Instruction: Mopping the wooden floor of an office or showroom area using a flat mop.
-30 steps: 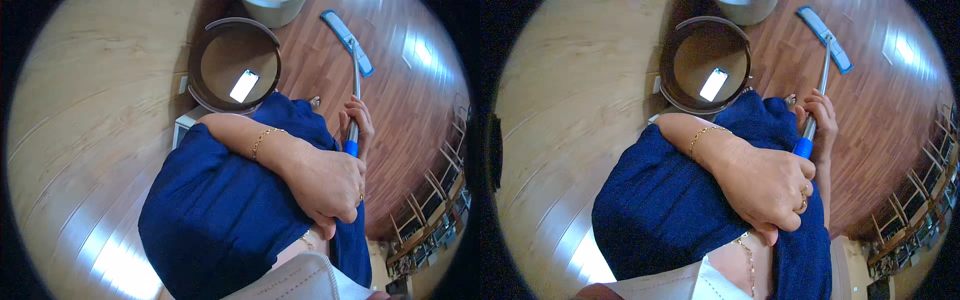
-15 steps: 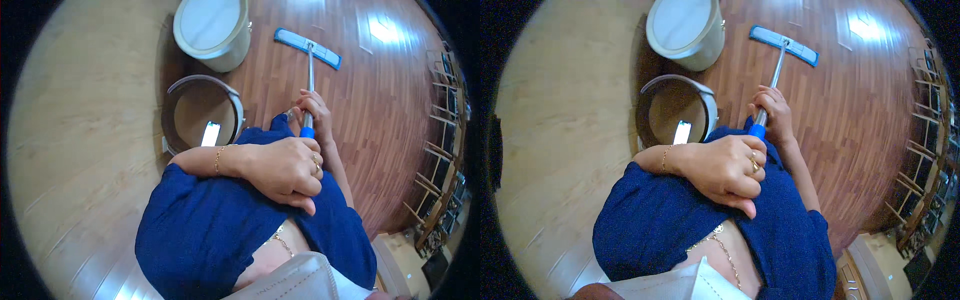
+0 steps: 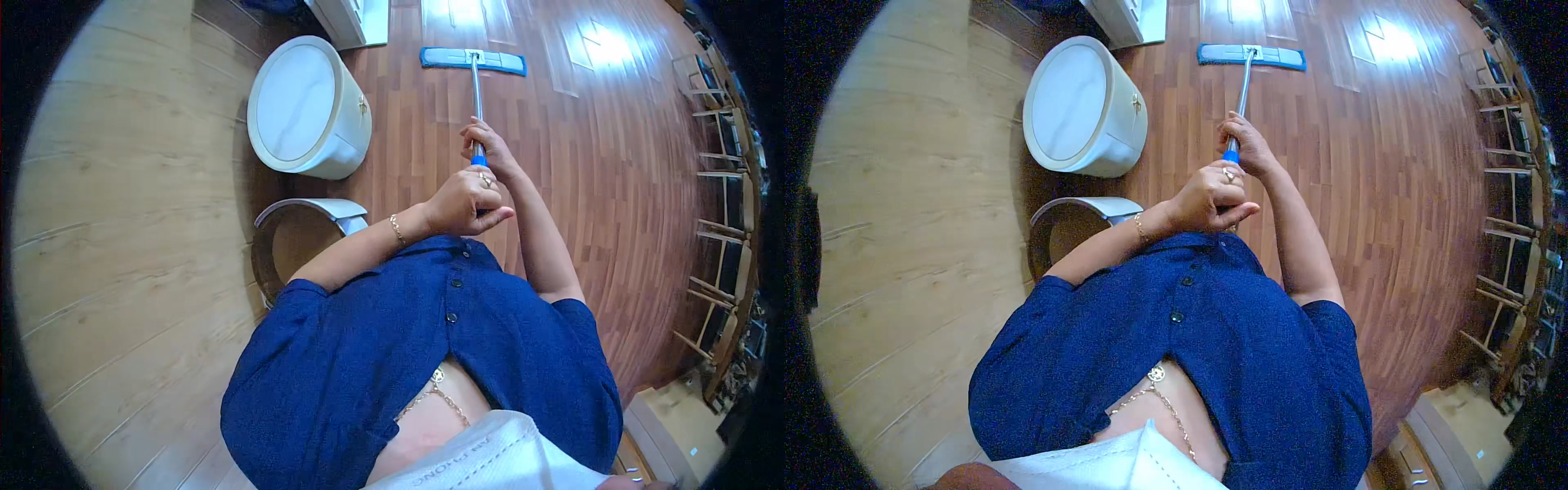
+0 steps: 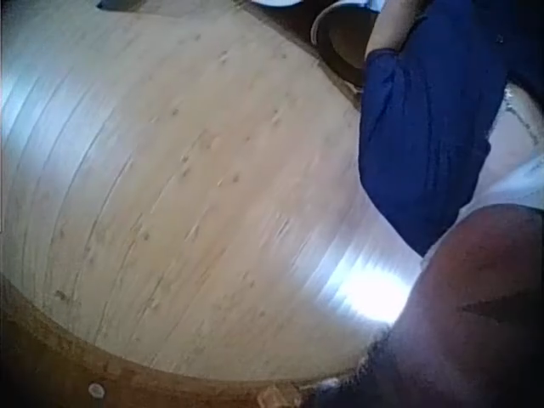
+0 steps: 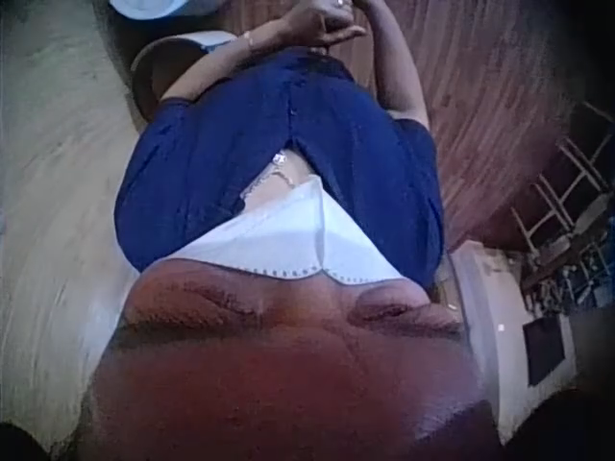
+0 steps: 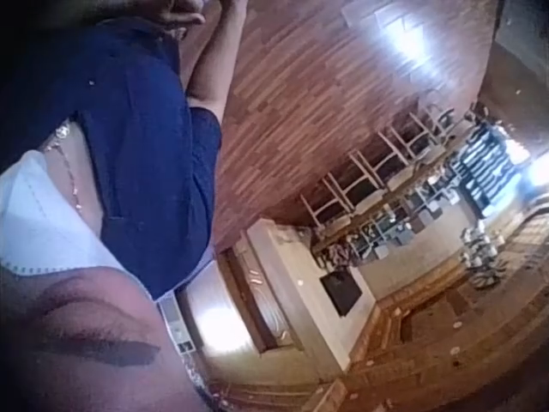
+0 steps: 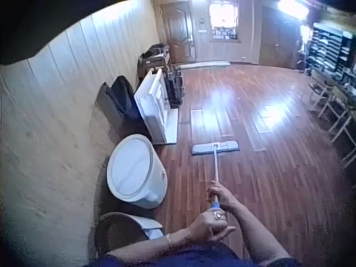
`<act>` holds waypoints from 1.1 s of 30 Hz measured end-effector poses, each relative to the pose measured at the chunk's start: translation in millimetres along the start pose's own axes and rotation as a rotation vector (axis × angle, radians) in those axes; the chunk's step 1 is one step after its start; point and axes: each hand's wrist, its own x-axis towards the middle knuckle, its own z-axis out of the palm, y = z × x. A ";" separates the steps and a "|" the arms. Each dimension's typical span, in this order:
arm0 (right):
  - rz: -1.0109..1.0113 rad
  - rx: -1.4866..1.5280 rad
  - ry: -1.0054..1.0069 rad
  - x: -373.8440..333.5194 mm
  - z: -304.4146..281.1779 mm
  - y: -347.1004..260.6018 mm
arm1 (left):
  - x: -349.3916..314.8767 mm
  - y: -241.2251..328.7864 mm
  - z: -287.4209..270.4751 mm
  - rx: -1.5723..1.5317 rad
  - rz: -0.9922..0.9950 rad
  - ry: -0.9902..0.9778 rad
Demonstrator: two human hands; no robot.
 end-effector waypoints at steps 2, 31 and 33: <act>0.007 -0.002 0.029 -6.0 -12.4 9.5 | 7.2 -6.4 17.0 0.023 0.023 -0.003; -0.087 -0.089 0.134 215.4 -113.7 104.7 | 248.0 -135.3 -106.4 -0.101 0.250 -0.274; -0.057 -0.069 0.144 257.7 -121.0 144.9 | 260.8 -186.3 -109.5 -0.111 0.147 -0.119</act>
